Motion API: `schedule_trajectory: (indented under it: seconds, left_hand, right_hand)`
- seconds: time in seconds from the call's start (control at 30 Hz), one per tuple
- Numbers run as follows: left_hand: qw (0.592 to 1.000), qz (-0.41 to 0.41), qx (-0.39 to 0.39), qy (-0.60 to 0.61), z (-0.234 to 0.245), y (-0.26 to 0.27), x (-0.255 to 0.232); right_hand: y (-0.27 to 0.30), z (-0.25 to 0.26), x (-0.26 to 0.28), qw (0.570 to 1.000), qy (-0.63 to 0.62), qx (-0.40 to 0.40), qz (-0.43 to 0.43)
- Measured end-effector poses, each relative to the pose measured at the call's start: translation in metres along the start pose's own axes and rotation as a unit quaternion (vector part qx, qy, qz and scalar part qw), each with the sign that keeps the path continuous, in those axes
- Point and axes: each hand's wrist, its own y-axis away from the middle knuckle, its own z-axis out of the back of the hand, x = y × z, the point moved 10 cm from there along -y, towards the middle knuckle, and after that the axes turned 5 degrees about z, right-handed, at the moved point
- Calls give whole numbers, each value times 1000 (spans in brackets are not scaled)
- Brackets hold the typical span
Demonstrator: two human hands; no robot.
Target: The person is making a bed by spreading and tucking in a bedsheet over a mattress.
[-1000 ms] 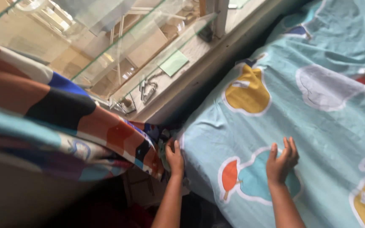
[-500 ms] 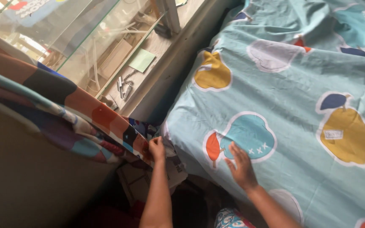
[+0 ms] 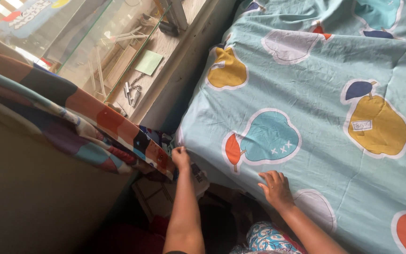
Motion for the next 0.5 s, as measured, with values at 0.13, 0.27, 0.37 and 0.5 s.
schedule_trajectory:
  seconds: [0.13, 0.27, 0.37, 0.5]
  left_hand:
    - [997, -62, -41, 4, 20, -2, 11]
    - [952, 192, 27, 239, 14, 1, 66]
    - [953, 192, 131, 194, 5, 24, 41]
    - [959, 103, 190, 182, -2, 97, -14]
  right_hand:
    - [-3, -3, -8, 999, -49, -8, 4]
    - [-2, 3, -6, 996, -92, -11, 2]
    - [3, -5, -1, 993, -118, 18, -2]
    - [16, -7, 17, 985, -158, 66, 9]
